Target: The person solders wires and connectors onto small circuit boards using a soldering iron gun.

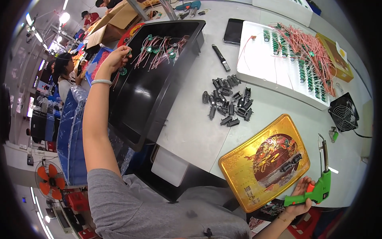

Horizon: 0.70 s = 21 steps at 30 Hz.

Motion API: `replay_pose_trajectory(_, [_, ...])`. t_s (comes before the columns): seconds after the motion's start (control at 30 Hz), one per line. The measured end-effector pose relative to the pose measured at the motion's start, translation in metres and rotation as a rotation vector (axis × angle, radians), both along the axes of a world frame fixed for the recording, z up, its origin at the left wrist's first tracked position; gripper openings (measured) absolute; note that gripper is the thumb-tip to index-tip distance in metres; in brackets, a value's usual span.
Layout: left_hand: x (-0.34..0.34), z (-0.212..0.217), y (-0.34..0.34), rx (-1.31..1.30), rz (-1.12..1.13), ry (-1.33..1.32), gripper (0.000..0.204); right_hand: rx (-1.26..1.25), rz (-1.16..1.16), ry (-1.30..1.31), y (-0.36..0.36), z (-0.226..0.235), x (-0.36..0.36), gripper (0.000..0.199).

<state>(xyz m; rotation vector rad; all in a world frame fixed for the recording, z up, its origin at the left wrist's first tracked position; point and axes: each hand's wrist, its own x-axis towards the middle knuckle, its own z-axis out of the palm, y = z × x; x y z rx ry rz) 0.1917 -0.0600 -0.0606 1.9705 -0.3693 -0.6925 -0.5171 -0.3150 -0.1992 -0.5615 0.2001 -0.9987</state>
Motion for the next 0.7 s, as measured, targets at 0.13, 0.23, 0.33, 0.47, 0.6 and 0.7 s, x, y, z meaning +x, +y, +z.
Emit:
replay_pose_trajectory(0.13, [0.005, -0.019, -0.061, 0.049, 0.018, 0.011, 0.005, -0.004, -0.028, 0.027, 0.002, 0.0, 0.0, 0.061])
replay_pose_trajectory(0.23, [0.01, -0.035, -0.111, 0.072, -0.004, -0.005, 0.004, -0.057, 0.025, -0.02, 0.004, 0.004, 0.001, 0.059])
replay_pose_trajectory(0.33, [0.021, -0.054, -0.146, 0.126, -0.029, -0.038, 0.006, -0.078, 0.017, -0.016, 0.004, 0.005, 0.005, 0.058])
replay_pose_trajectory(0.47, [0.042, -0.083, -0.176, 0.025, 0.287, 0.004, 0.02, -0.095, 0.006, -0.008, 0.005, 0.008, 0.005, 0.058])
replay_pose_trajectory(0.6, [0.034, -0.052, -0.154, 0.425, 0.102, -1.039, 0.026, -0.038, -0.021, 0.007, 0.002, 0.005, 0.007, 0.061])
replay_pose_trajectory(0.7, [-0.025, -0.018, -0.142, 0.103, -0.188, -1.017, 0.024, -0.004, -0.098, 0.07, 0.005, 0.006, 0.012, 0.059])
